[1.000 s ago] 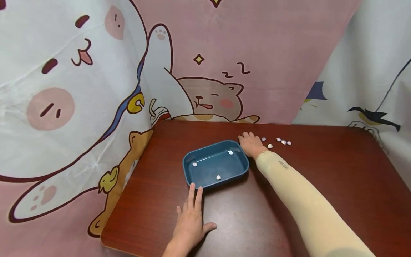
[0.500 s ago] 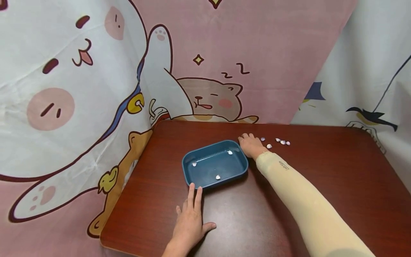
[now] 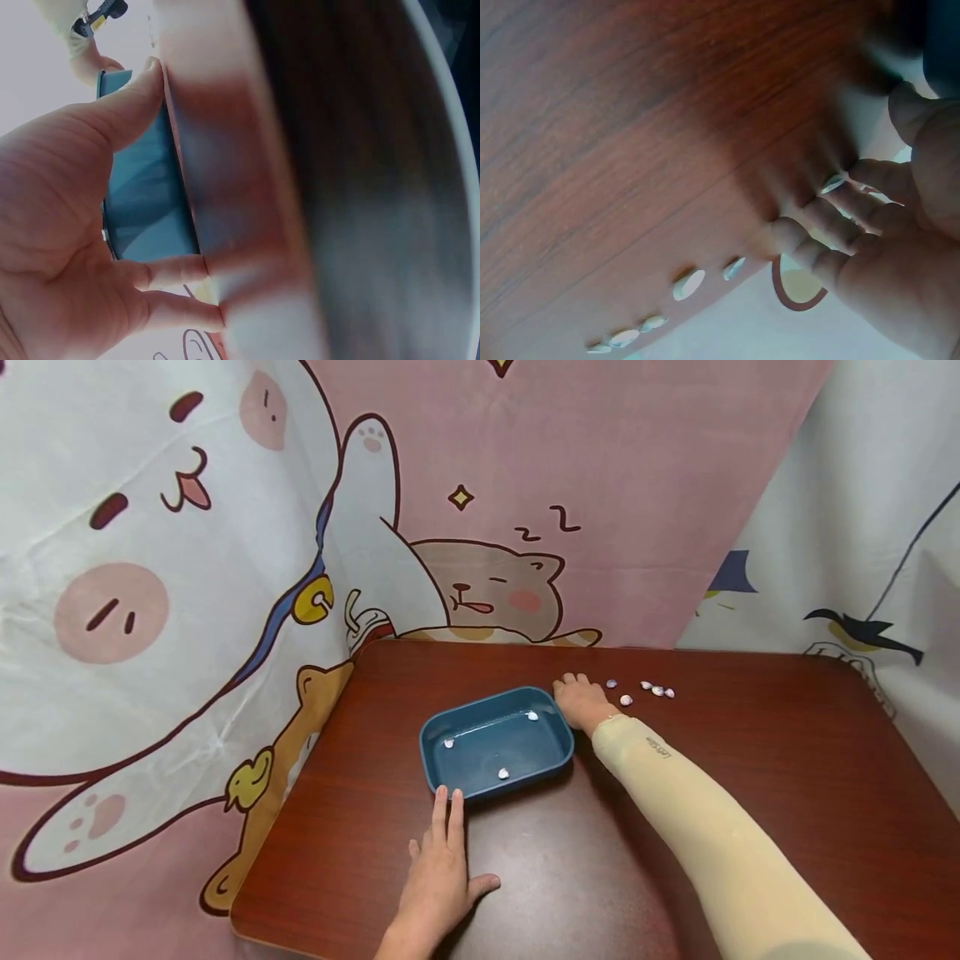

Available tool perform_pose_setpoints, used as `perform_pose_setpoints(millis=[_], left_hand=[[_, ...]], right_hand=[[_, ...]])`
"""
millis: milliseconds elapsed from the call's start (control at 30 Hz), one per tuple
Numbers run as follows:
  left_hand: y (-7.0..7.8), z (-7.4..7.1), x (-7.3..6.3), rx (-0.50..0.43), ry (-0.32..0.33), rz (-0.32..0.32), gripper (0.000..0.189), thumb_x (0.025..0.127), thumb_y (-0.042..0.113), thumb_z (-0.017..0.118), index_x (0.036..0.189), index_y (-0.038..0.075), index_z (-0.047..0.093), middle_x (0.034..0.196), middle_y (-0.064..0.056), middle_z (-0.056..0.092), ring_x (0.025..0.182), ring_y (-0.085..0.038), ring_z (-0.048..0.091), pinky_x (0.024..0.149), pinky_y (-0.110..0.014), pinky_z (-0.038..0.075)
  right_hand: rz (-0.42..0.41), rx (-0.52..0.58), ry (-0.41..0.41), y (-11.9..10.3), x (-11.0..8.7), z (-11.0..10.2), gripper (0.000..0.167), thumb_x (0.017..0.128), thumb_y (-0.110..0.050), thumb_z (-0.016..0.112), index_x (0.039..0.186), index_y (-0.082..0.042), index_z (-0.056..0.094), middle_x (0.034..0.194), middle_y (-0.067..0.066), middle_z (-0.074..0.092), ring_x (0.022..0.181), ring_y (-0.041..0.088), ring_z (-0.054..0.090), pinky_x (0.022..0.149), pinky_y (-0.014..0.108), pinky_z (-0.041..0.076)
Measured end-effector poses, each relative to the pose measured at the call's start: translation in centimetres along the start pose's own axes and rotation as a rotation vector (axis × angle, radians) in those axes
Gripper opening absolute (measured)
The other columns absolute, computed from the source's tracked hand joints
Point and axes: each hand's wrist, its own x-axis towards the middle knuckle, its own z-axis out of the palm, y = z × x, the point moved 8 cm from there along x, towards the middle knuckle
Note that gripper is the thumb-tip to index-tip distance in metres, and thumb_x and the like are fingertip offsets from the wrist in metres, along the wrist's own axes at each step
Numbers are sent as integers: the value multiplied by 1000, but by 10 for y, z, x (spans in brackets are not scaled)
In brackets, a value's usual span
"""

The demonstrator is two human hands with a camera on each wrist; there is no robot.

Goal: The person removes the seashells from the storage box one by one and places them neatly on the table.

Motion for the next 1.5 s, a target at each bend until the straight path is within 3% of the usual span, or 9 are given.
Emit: perform_pose_setpoints(millis=[267, 367, 467, 633, 800, 933, 1067, 1300, 1500], left_hand=[[-4, -7, 2, -77, 48, 23, 124, 81, 55, 90, 171, 10, 18, 180, -17, 13, 126, -49, 65, 99, -78, 49], [-5, -8, 4, -74, 60, 23, 123, 81, 56, 90, 171, 11, 20, 180, -16, 13, 127, -49, 65, 97, -78, 51], [-6, -8, 5, -72, 58, 17, 123, 80, 57, 90, 171, 11, 21, 180, -15, 13, 127, -49, 65, 97, -77, 51], [-8, -8, 5, -51, 71, 5, 125, 79, 56, 91, 171, 11, 20, 180, -15, 13, 126, -49, 66, 99, -77, 50], [-11, -5, 5, -59, 34, -40, 126, 80, 58, 90, 172, 14, 17, 181, -14, 10, 130, -49, 63, 102, -78, 48], [-12, -6, 4, -59, 24, -50, 126, 80, 58, 90, 172, 14, 16, 181, -13, 9, 129, -48, 64, 103, -77, 48], [-11, -11, 5, -48, 54, -40, 126, 79, 56, 91, 172, 13, 17, 181, -13, 10, 124, -47, 66, 102, -77, 49], [-9, -6, 3, -33, 13, -46, 127, 79, 60, 90, 172, 13, 16, 181, -15, 10, 125, -47, 65, 103, -76, 49], [-5, -3, 2, -38, 24, -21, 128, 79, 58, 91, 172, 13, 16, 181, -13, 9, 125, -47, 64, 103, -76, 49]], right_hand=[[-60, 29, -70, 8, -18, -18, 37, 110, -20, 52, 134, 2, 69, 138, 24, 68, 126, 40, 65, 109, 61, 53], [-125, 39, -40, 15, -26, -21, 35, 109, -20, 57, 132, 2, 71, 133, 23, 72, 123, 40, 69, 107, 61, 54], [-161, -10, -13, 20, -39, -9, 47, 109, -27, 60, 144, 4, 63, 149, 27, 63, 137, 46, 61, 113, 63, 49], [-139, -32, 35, 26, -53, 15, 65, 111, -35, 54, 161, 5, 40, 170, 27, 35, 158, 54, 31, 126, 71, 27], [-203, -109, 195, 18, -63, 13, 61, 108, -33, 61, 157, 1, 49, 164, 23, 49, 152, 51, 43, 124, 70, 30], [-275, -150, 217, 5, -74, 13, 58, 106, -32, 63, 154, 0, 55, 159, 22, 56, 150, 50, 47, 122, 70, 34], [-212, -108, 152, 14, -70, 9, 66, 107, -41, 61, 158, 0, 49, 164, 23, 49, 158, 52, 33, 125, 74, 23], [10, -76, 49, 67, -45, 4, 81, 109, -54, 54, 166, -1, 33, 174, 30, 23, 164, 55, 1, 126, 78, -1], [39, -5, 73, 87, -49, 2, 83, 109, -52, 54, 167, 2, 28, 173, 35, 19, 162, 57, 3, 125, 79, -1]])
